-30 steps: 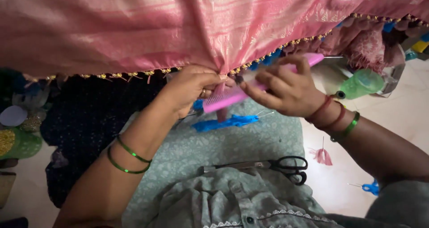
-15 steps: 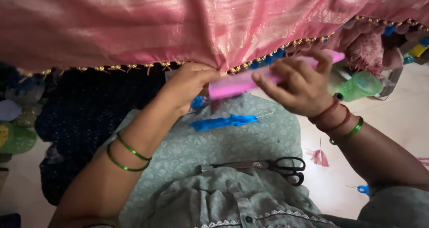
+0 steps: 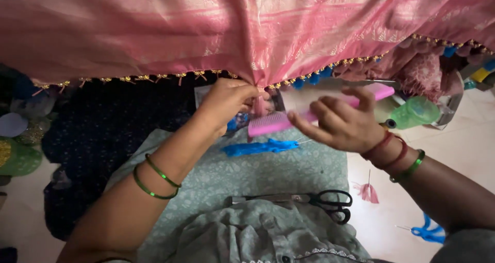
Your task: Attaching decorative gold bead trim to the edge of a pink fabric using a needle and thread.
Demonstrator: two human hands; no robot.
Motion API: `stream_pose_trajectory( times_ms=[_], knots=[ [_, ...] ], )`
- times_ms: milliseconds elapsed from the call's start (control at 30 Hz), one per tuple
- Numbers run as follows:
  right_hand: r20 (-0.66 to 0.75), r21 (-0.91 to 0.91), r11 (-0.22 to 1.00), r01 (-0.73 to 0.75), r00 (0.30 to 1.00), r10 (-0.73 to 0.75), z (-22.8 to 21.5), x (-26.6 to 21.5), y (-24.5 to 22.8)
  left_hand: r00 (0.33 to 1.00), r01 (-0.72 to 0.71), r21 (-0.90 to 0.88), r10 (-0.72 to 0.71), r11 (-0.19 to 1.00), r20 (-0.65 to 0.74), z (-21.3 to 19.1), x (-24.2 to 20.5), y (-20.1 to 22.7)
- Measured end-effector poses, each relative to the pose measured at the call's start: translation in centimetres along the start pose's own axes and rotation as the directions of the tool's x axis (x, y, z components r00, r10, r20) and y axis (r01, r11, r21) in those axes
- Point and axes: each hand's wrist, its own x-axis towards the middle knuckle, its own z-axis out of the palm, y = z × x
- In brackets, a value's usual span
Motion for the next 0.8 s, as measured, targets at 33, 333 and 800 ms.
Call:
stream_pose_trajectory(
  times_ms=[33,333,800],
  knots=[
    [-0.058,0.008,0.999,0.039,0.998,-0.038,-0.1,0.0,-0.1,0.999,0.031,-0.023,-0.031,0.999,-0.012,0.0,-0.1,0.0],
    [-0.027,0.065,0.998,0.022,0.999,-0.021,0.1,0.0,-0.1,0.999,0.014,-0.007,-0.014,1.0,-0.046,0.0,0.4,-0.8],
    [-0.081,0.435,0.9,0.036,0.997,-0.001,1.0,-3.0,-4.8,0.998,0.055,-0.166,-0.054,0.985,0.007,1.1,-0.8,-3.6]
  ],
)
